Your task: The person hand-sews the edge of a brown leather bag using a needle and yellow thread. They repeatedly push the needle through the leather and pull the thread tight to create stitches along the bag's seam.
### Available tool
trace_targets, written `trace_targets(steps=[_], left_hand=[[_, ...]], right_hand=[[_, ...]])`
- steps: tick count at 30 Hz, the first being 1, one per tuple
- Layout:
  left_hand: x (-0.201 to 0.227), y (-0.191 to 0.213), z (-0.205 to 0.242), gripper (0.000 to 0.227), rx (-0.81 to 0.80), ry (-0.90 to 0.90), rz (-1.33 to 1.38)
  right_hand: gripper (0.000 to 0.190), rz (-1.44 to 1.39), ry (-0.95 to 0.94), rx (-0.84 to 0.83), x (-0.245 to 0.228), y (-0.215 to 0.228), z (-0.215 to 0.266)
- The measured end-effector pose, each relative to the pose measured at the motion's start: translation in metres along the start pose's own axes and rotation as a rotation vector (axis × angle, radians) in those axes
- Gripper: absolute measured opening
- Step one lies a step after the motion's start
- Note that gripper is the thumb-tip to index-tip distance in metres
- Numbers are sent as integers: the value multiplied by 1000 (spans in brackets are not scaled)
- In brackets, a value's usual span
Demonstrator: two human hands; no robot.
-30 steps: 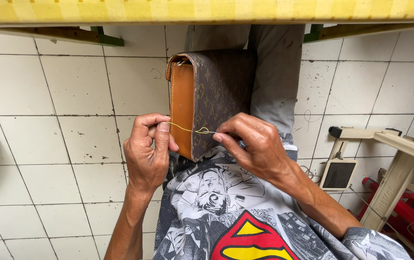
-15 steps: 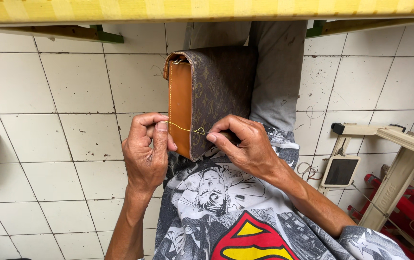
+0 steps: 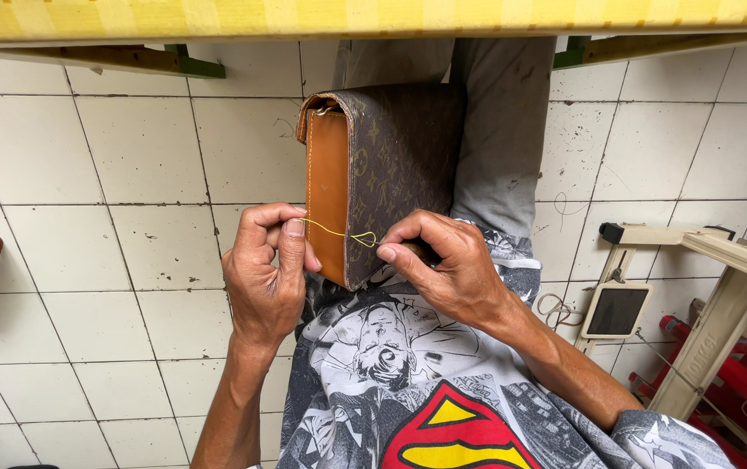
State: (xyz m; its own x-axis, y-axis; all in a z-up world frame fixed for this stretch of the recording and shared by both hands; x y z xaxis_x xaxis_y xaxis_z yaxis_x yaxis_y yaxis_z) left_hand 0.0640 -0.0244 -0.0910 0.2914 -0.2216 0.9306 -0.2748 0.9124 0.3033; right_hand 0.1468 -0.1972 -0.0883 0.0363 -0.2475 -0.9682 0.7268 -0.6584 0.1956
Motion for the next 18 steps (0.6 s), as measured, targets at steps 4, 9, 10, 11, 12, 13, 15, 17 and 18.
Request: trace_targets(steps=[4, 9, 10, 11, 12, 13, 15, 17, 18], left_hand=[[1, 0, 0, 11, -9, -11, 6], [11, 11, 2, 10, -50, -19, -34], [19, 12, 2, 9, -112, -110, -257], [25, 11, 4, 10, -173, -201, -478], [35, 17, 0, 10, -173, -202, -473], [49, 18, -1, 12, -226, -264, -563], [61, 21, 0, 14, -277, -327, -651], [52, 29, -4, 15, -188, -181, -477], [56, 21, -8, 15, -208, -196, -461]], right_hand=[[5, -116, 36, 17, 0, 5, 1], [5, -303, -57, 219, 39, 71, 22], [3, -272, -64, 336, 46, 100, 30], [11, -239, -72, 451, 52, 128, 38], [11, -234, -73, 451, 66, 147, 50], [13, -149, -131, 522, 81, 171, 65], [17, -62, -188, 591, 97, 192, 82], [16, -242, -209, 698, 105, 194, 98], [16, -227, -215, 723, 97, 182, 96]])
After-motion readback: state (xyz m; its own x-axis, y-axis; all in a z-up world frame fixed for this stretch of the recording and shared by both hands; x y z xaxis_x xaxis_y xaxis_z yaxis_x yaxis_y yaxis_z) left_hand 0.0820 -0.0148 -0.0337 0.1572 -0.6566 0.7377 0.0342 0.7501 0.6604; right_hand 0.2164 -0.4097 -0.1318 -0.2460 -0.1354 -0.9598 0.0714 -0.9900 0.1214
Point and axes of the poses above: each hand's wrist, its own z-axis away from the middle knuckle, its own y-axis out of the back of the hand, x = y × z, the point moved 7 cm from there along -z, towards the middle knuckle, and after that the axes turned 7 degrees about -x, right-handed, at the moved point
